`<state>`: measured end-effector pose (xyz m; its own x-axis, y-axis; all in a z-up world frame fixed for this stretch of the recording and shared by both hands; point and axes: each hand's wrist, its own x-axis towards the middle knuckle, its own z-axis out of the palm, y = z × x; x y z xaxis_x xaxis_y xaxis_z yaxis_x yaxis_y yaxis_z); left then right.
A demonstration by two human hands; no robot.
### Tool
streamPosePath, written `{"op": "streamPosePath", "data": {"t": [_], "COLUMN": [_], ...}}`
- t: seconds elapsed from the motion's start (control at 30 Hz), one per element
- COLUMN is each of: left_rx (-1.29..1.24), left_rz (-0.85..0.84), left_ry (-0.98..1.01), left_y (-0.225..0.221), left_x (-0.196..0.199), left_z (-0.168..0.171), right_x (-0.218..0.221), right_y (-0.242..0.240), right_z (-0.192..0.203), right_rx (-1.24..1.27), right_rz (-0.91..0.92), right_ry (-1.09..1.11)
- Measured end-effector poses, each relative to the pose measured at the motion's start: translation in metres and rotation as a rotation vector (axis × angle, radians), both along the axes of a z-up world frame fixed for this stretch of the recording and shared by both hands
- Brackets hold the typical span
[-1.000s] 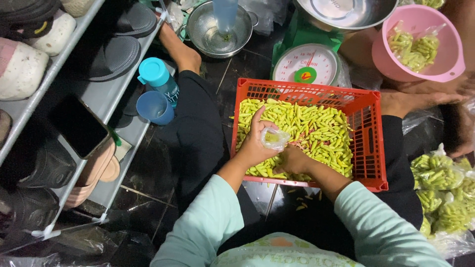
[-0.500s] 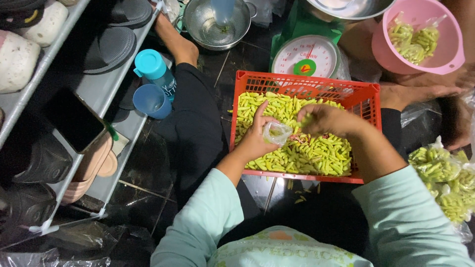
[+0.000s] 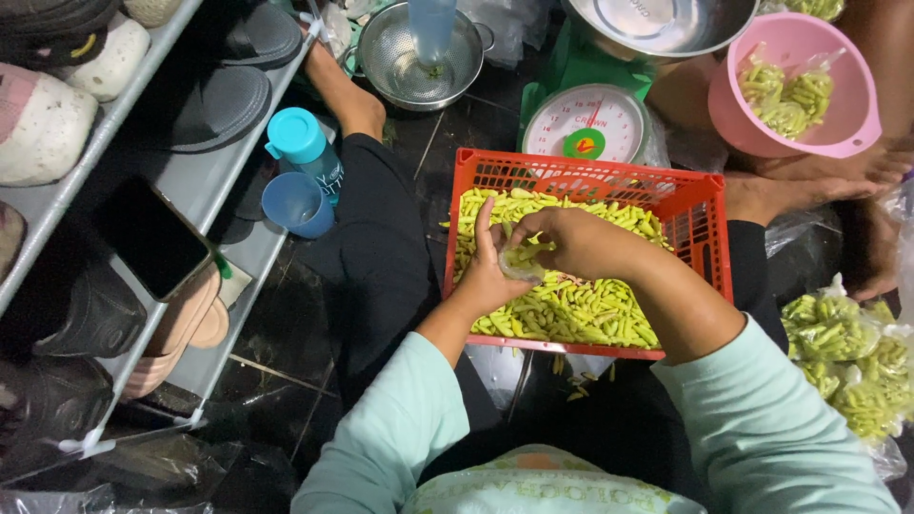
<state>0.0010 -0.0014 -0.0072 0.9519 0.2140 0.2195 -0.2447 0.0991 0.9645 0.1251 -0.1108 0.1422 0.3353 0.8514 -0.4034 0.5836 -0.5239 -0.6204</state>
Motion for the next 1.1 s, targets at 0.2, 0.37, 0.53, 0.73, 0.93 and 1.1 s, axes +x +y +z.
{"op": "streamPosePath", "data": {"t": [0.2,0.37,0.53,0.73,0.93,1.1], "left_rx": [-0.082,-0.076,-0.055,0.787,0.830,0.573], "left_rz": [-0.014,-0.014,-0.011,0.178,0.192,0.081], "left_ry": [-0.054,-0.064,-0.058,-0.198,-0.131,-0.077], "left_y": [-0.001,-0.001,-0.003,-0.009,-0.007,-0.007], "left_x": [0.006,0.014,0.007,0.005,0.002,-0.002], "left_z": [-0.005,-0.029,-0.014,-0.014,-0.008,0.004], "right_x": [0.017,0.038,0.024,0.014,0.013,0.016], "right_y": [-0.015,-0.037,-0.046,-0.045,-0.046,-0.046], "right_z": [-0.030,-0.077,-0.102,-0.118,-0.114,-0.145], "right_rx": [0.163,0.149,0.149,0.285,0.307,0.388], "right_rz": [-0.173,-0.378,-0.563,-0.680,-0.768,-0.797], "right_ry": [0.173,0.163,0.625,0.585,0.815,0.594]}}
